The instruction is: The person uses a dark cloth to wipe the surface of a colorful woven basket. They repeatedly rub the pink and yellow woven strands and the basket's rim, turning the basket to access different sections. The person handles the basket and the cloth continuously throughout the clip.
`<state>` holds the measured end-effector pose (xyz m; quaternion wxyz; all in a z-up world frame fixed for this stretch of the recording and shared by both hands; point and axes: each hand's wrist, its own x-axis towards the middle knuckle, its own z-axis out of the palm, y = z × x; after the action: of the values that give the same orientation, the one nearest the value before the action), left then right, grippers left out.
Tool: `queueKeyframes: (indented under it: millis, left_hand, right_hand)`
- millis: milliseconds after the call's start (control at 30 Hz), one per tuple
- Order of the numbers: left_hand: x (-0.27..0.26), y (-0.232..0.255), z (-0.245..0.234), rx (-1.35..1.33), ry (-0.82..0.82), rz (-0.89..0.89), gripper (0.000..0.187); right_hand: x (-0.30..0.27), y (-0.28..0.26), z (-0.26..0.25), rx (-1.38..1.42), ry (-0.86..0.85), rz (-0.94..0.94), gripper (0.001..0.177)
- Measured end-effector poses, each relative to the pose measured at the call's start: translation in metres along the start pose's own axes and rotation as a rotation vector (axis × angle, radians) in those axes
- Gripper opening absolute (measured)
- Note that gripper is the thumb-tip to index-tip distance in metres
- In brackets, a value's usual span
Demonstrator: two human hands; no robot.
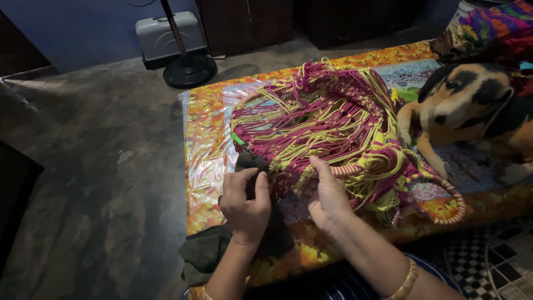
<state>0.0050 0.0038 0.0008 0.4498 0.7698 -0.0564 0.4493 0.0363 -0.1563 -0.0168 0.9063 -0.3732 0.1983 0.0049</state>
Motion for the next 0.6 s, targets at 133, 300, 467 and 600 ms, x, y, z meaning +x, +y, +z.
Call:
queueKeyframes:
  millis: [133,300,467,600]
  left_hand:
    - [0.002,0.009,-0.003,-0.06,-0.012,0.148,0.019]
    - [0.0,0.021,0.003,-0.07,-0.129,0.195,0.02]
    - [0.002,0.02,-0.004,-0.043,-0.199,0.174,0.016]
    - [0.005,0.012,-0.009,0.017,-0.179,0.203,0.015]
  right_hand:
    - [0.0,-0.003,0.002,0.012,0.011,0.023,0.02]
    - [0.001,0.0,0.0,0.004,0.005,0.065,0.021]
    - [0.003,0.001,-0.004,-0.037,0.018,0.102,0.022]
    - [0.003,0.001,-0.002,0.002,-0.01,0.098,0.025]
